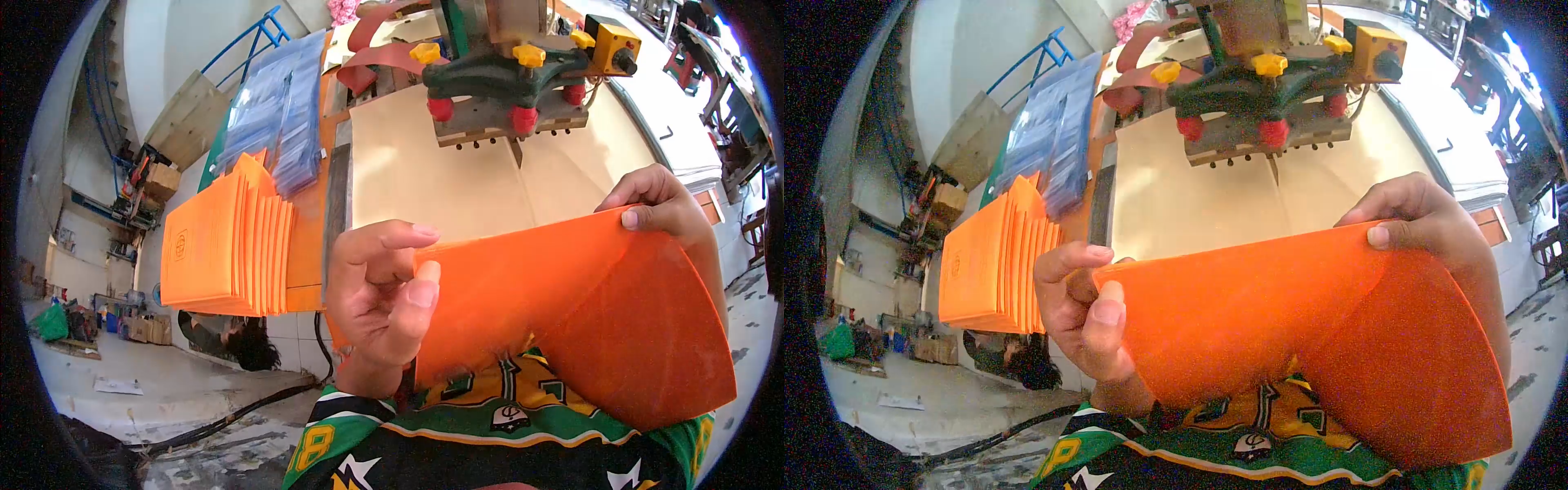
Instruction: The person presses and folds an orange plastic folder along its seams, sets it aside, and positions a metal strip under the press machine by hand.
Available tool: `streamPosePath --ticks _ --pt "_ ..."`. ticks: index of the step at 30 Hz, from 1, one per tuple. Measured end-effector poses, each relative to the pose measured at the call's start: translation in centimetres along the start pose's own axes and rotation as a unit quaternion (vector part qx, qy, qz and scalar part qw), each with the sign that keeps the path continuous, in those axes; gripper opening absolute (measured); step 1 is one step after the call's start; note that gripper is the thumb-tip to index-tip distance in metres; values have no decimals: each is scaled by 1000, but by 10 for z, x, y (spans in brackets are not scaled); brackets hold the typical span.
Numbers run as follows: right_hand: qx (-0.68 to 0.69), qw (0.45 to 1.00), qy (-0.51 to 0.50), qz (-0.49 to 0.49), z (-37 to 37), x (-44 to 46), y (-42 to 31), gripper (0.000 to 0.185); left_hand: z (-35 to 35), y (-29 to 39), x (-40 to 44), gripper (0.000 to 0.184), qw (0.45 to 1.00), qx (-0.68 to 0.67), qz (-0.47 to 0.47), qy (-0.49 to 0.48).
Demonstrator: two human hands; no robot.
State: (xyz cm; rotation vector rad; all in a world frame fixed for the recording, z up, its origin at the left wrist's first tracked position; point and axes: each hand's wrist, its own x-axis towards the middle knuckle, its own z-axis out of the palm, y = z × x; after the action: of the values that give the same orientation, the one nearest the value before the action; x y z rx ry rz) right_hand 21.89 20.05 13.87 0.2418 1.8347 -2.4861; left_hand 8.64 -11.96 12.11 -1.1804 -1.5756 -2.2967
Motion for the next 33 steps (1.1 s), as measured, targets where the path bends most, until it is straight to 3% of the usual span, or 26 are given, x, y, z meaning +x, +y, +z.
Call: streamPosePath --ticks 33 --pt "-12 1000 21 -7 11 2 3 24 0 10 -10 30 998 -12 -37 45"
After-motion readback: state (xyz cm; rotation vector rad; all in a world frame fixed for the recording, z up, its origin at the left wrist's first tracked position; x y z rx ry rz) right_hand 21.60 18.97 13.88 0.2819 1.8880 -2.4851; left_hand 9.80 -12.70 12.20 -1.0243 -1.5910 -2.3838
